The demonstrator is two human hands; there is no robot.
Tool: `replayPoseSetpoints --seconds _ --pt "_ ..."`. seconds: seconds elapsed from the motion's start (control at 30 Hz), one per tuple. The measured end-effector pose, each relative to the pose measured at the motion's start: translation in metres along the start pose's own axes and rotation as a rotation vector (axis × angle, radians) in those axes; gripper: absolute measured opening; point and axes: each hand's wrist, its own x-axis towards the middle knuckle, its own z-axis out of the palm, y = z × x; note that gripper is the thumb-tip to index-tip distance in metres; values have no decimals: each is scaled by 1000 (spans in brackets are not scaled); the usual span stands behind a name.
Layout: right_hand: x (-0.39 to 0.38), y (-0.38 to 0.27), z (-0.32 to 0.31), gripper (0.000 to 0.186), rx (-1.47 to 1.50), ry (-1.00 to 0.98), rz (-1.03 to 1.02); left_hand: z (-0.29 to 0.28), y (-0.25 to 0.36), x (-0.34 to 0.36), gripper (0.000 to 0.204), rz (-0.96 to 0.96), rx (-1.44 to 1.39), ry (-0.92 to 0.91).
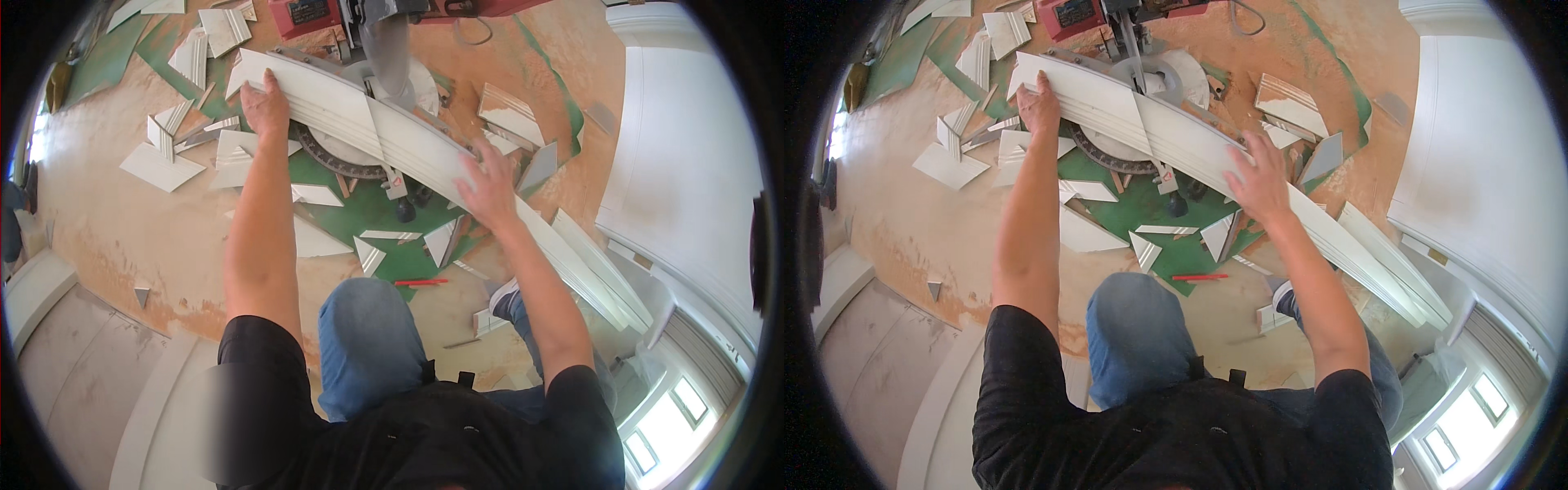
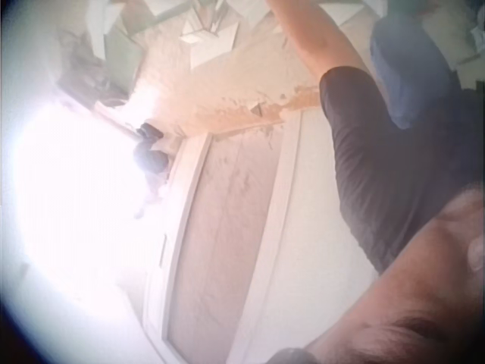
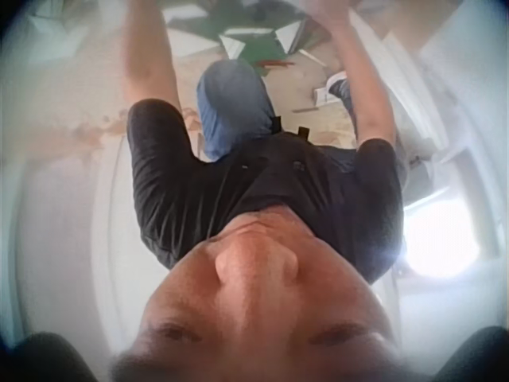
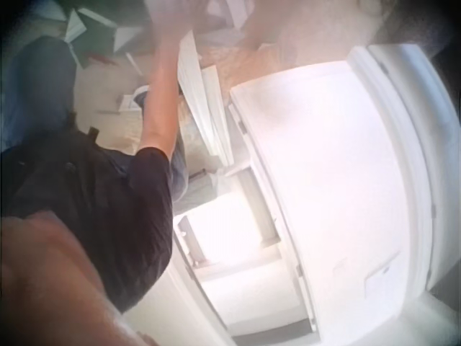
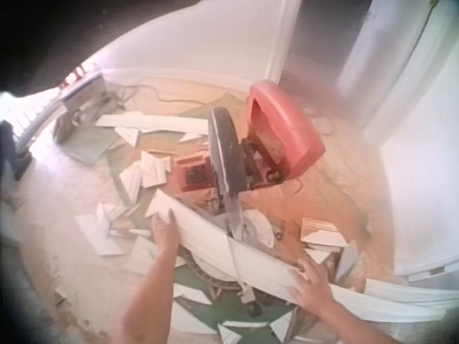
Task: Use a miter saw to cut decorative molding for renovation.
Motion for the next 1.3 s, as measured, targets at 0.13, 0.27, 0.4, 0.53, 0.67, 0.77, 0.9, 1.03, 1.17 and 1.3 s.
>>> replayPoseSetpoints --seconds 0.13,0.27,0.4,0.53,0.67,0.77,0.9,1.03,1.17,1.3 --pt "9 -28 29 58 -58 -48 -100 1 0 0 82 31 14 5" --pt "26 -55 29 61 -120 -18 -30 2 1 0 83 51 40 53" --pt "27 -62 31 67 -111 -34 8 2 -3 3 82 14 -25 -21" --pt "30 -70 32 72 -146 -133 92 6 -14 11 79 35 -27 51" --pt "35 -79 28 74 -190 -195 172 2 -30 30 67 -38 -171 36" --pt "37 -81 26 73 -202 -218 179 -32 -53 50 61 -227 -266 108" --pt "36 -80 26 72 -186 -175 152 -126 -116 43 44 -386 -827 -71" --pt "34 -79 28 72 -189 -157 144 -209 -185 1 48 -465 -655 -140" --pt "32 -75 32 73 -201 -133 123 -241 -231 -48 50 -648 -493 -121" --pt "32 -72 37 73 -204 -137 93 -238 -250 -80 49 -679 -472 -174"
